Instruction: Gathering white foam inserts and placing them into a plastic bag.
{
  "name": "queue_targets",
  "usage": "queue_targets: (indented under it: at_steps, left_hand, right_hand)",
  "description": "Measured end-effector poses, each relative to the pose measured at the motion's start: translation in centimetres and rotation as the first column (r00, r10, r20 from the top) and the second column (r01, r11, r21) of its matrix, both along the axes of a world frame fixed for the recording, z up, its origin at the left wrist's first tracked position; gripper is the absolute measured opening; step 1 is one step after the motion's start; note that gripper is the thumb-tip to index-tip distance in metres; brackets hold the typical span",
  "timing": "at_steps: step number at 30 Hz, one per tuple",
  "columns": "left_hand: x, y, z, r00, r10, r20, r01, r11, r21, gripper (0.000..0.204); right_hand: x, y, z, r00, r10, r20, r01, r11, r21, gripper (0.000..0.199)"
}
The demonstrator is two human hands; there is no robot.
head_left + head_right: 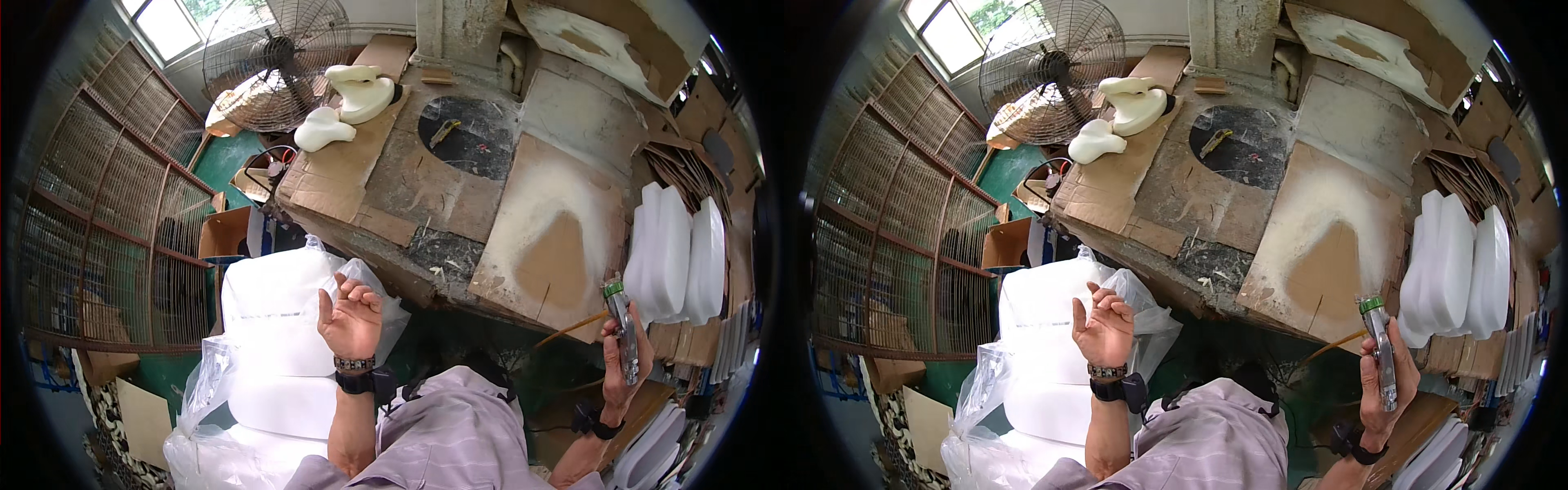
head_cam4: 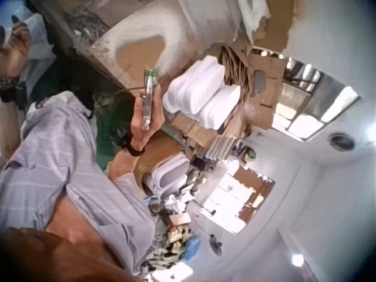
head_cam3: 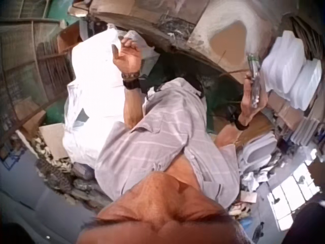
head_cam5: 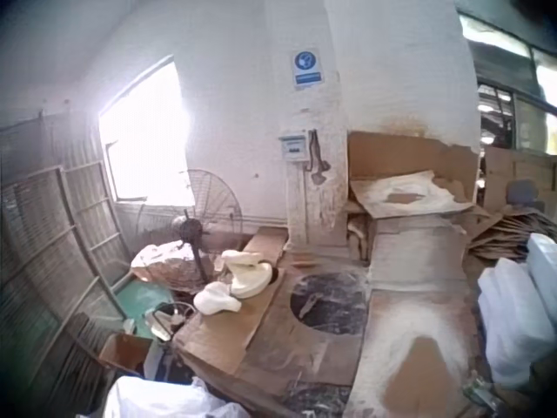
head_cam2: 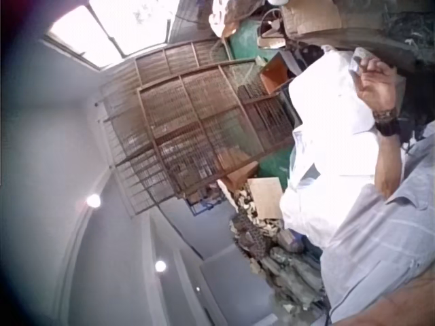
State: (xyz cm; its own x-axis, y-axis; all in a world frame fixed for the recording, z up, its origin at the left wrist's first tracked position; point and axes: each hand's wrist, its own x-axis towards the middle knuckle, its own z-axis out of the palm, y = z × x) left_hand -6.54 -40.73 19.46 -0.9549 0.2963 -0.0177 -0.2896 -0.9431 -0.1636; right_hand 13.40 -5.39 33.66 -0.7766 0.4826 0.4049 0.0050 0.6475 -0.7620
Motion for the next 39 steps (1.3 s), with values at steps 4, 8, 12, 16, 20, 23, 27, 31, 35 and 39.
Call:
queue_targets:
  at_steps: [4, 8, 12, 16, 20, 23, 27, 31, 35, 39]
  left_hand:
    - [0.3, -1.6, 1.8, 0.989, 0.092, -0.116, -0.099, 0.993, -0.061, 0.045]
    - [0.8, -2.6, 4.0, 0.951, 0.165, -0.261, -0.201, 0.972, -0.12, 0.053]
    - [1.3, -4.0, 5.4, 0.901, 0.23, -0.368, -0.309, 0.936, -0.169, 0.057]
    - [1.0, -5.1, 5.7, 0.864, 0.286, -0.415, -0.41, 0.878, -0.247, 0.059]
    - [-0.2, -5.6, 4.8, 0.85, 0.341, -0.401, -0.496, 0.773, -0.395, 0.06]
    - [0.0, -7.1, 3.1, 0.83, 0.461, -0.314, -0.543, 0.537, -0.645, 0.054]
    - [1.8, -10.6, -0.9, 0.772, 0.622, -0.13, -0.419, 0.344, -0.84, 0.039]
    - [3.9, -12.3, -2.7, 0.675, 0.737, 0.038, -0.263, 0.288, -0.921, 0.031]
    - [7.6, -12.9, -3.7, 0.541, 0.826, 0.156, -0.277, 0.35, -0.895, 0.028]
    - [8.0, -12.2, -4.9, 0.541, 0.824, 0.169, -0.337, 0.397, -0.854, 0.029]
  right_hand:
    - [-1.6, -0.9, -0.5, 0.998, 0.059, 0.025, -0.058, 0.998, -0.032, 0.051]
    - [-4.0, -1.8, -1.1, 0.993, 0.115, 0.038, -0.112, 0.992, -0.06, 0.051]
    - [-6.6, -1.7, -2.8, 0.973, 0.216, 0.079, -0.216, 0.976, -0.013, 0.052]
    - [-10.1, -2.7, -2.9, 0.951, 0.272, 0.147, -0.273, 0.962, -0.016, 0.05]
    - [-14.2, -3.2, -3.3, 0.932, 0.278, 0.232, -0.296, 0.954, 0.045, 0.051]
    - [-19.1, -3.6, -4.3, 0.884, 0.342, 0.318, -0.359, 0.933, -0.004, 0.052]
    - [-26.8, -3.1, -8.2, 0.872, 0.331, 0.36, -0.316, 0.943, -0.102, 0.05]
    - [-37.0, 2.0, -18.0, 0.872, 0.187, 0.453, -0.278, 0.95, 0.144, 0.065]
    - [-44.7, 3.2, -28.0, 0.817, -0.038, 0.576, -0.251, 0.876, 0.413, 0.088]
    - [-47.5, 8.4, -36.0, 0.752, -0.03, 0.658, -0.312, 0.864, 0.395, 0.084]
